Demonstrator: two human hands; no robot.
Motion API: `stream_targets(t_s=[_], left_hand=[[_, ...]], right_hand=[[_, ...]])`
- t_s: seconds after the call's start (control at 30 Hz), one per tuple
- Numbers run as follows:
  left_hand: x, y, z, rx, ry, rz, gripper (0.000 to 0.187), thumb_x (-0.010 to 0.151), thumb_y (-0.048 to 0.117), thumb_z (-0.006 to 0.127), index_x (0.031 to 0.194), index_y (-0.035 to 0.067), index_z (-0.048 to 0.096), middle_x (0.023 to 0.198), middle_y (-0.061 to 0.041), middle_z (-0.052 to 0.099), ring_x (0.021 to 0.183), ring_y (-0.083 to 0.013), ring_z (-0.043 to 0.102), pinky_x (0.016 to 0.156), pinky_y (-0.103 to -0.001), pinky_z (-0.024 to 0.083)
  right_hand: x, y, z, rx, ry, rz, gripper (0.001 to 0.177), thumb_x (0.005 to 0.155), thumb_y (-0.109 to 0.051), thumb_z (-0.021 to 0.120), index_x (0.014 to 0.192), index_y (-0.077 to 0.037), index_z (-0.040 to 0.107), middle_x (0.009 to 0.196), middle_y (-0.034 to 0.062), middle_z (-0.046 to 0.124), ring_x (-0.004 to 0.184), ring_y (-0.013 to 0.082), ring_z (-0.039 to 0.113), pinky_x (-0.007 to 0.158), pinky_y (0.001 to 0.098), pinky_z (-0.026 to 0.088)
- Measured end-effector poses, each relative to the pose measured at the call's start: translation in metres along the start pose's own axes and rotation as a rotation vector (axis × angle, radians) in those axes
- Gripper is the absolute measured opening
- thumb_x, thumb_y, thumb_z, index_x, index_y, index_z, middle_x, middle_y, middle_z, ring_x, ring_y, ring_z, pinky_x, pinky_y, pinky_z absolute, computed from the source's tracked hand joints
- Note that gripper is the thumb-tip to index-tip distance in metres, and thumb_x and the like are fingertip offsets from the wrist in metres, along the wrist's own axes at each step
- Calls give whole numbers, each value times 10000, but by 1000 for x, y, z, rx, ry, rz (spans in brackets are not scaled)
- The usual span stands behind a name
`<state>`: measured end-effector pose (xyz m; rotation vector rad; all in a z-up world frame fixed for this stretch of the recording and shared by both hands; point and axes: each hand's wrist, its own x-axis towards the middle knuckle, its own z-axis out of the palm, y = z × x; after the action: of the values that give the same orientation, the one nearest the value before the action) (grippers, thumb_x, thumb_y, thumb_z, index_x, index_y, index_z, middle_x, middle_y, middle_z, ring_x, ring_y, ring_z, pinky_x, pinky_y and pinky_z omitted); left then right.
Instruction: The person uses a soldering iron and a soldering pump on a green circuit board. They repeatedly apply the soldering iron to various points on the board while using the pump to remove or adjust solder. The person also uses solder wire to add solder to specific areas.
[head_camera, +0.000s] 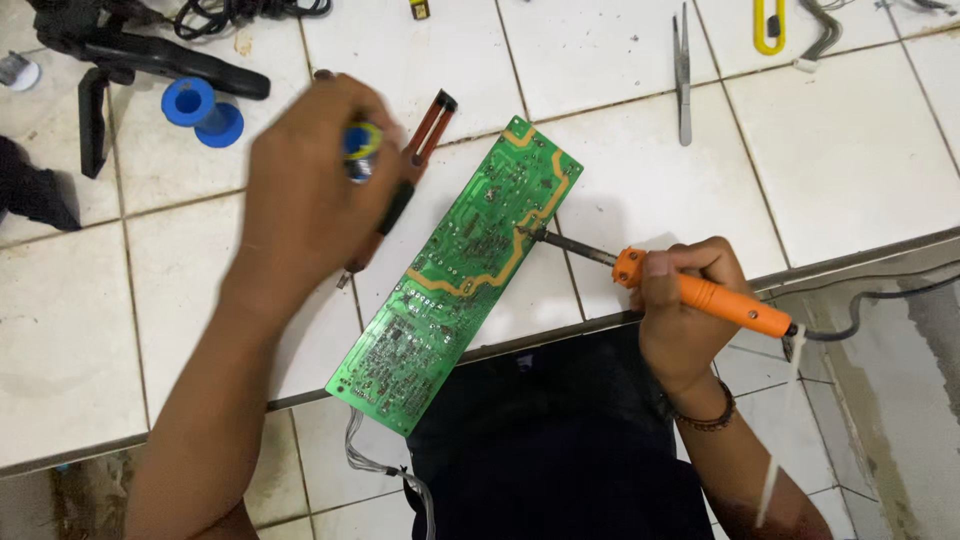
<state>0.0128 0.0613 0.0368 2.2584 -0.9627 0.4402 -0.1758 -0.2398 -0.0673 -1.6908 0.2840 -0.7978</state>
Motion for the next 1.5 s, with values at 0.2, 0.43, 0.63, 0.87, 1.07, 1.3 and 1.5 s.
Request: stream_targets(t_s=[0.2, 0.43, 0.63, 0.87, 1.07, 1.3, 1.5], left_hand=[[-5, -12, -14, 268, -151, -271, 65, 1069, 147, 746, 1090, 113, 694, 1015, -104, 787, 816, -419, 711, 630, -562, 468], [-11, -20, 4, 394, -242, -273, 259, 1033, 195, 756, 1283, 125, 764, 1094, -205, 765, 1021, -487, 718, 806, -616, 553], [-1, 0, -1, 159, -117, -261, 160, 1098, 202, 765, 1236, 123, 746, 1166, -57, 801, 996, -291, 742, 783, -516, 541], [0, 3, 9, 103, -226, -345, 215, 1056, 280, 793, 1234, 169, 741, 1123, -4, 816, 979, -292, 760, 786, -525, 555], [2, 6, 18, 177, -335, -422, 309, 1045, 364, 719, 1296, 184, 719, 1174, -22, 846, 1003, -417, 774, 780, -629, 566], [-5, 1, 26, 264, -317, -371, 433, 982, 454, 877, 1287, 187, 727, 1035, -1, 826, 934, -390, 761, 758, -604, 578], [-6, -2, 31, 339, -302, -355, 349, 937, 413, 829, 1208, 221, 720, 999, -88, 814, 897, -473, 768, 732, -670, 576]], right_hand=[[-7, 13, -8, -83, -4, -136, 319, 1160, -275, 709, 1001, -33, 577, 784, 150, 683, 581, 201, 674, 742, 362, 634], [-6, 20, -9, 38, 18, -108, 283, 1145, -249, 707, 985, -71, 556, 739, 114, 642, 549, 202, 630, 589, 323, 548], [-10, 34, -12, 54, 93, -123, 209, 1113, -79, 656, 974, -107, 503, 705, 67, 564, 497, 199, 601, 650, 357, 576], [-6, 29, -12, 75, 95, -103, 210, 1139, -154, 650, 990, -102, 512, 665, 48, 541, 482, 169, 565, 648, 360, 588], [-8, 33, -15, 56, 65, -98, 242, 1150, -184, 682, 1030, -83, 498, 732, 80, 586, 536, 167, 583, 572, 327, 536], [-10, 37, -16, 24, 73, -151, 217, 1153, -162, 702, 1033, -88, 537, 827, 98, 661, 535, 177, 622, 608, 324, 576], [-12, 43, -13, 63, 109, -141, 217, 1107, -142, 702, 1011, -90, 514, 726, 123, 610, 508, 185, 583, 635, 372, 574]])
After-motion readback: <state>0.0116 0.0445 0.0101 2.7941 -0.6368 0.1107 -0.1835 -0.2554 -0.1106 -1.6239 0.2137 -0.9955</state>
